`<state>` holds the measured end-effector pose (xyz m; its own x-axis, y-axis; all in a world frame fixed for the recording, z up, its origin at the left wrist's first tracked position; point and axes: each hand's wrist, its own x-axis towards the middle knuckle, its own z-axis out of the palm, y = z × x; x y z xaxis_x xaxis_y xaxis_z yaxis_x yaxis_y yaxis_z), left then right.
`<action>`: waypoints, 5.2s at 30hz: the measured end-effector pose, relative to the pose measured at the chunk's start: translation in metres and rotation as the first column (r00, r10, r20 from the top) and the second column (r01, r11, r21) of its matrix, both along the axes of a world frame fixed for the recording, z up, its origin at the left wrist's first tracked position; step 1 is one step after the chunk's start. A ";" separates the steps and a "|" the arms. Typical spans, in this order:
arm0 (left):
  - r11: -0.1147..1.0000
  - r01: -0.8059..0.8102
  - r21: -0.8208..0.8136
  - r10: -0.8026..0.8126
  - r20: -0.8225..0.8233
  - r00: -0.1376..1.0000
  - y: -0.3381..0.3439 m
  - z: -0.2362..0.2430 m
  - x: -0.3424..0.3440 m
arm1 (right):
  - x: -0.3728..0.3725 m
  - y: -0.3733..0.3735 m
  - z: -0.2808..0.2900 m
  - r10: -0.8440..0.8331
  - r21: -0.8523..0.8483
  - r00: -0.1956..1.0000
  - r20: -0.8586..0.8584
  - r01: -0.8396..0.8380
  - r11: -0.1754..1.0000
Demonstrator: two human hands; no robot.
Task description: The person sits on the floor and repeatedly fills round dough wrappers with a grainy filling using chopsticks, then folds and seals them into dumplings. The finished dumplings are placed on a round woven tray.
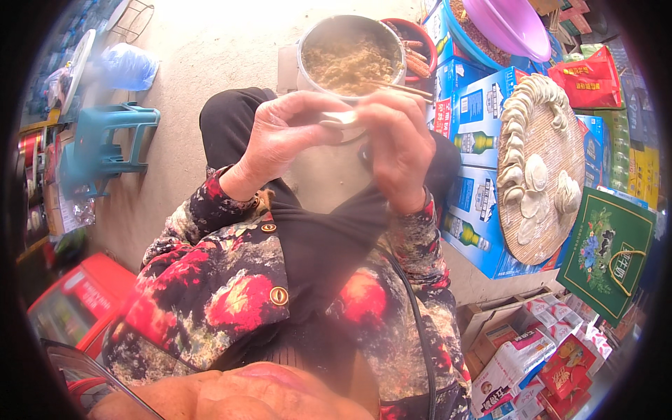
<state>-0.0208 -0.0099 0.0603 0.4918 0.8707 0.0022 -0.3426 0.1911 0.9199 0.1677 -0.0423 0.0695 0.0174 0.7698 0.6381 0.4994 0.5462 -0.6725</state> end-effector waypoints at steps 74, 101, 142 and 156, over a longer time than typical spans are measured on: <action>0.936 -0.346 -0.067 0.341 -0.068 0.937 0.003 -0.034 0.019 | -0.017 -0.009 -0.024 -0.040 -0.511 0.823 -0.567 -0.312 0.801; 0.891 -0.407 0.201 0.432 -0.104 0.896 0.006 -0.020 0.026 | -0.012 -0.008 -0.030 -0.015 -0.485 0.791 -0.612 -0.361 0.797; 0.961 -0.258 0.104 0.268 -0.099 0.958 0.002 -0.028 0.028 | -0.014 -0.009 -0.032 -0.008 -0.534 0.765 -0.644 -0.442 0.721; 0.877 0.276 0.394 0.086 -0.693 0.716 0.028 -0.019 0.027 | 0.012 0.005 -0.059 -0.065 -0.577 0.860 -0.506 -0.280 0.767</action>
<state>0.0062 0.0185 0.0416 0.5938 0.8046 0.0032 0.3975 -0.2969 0.8682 0.1793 -0.0374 0.0102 0.0706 0.9966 -0.0430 -0.0097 -0.0424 -0.9991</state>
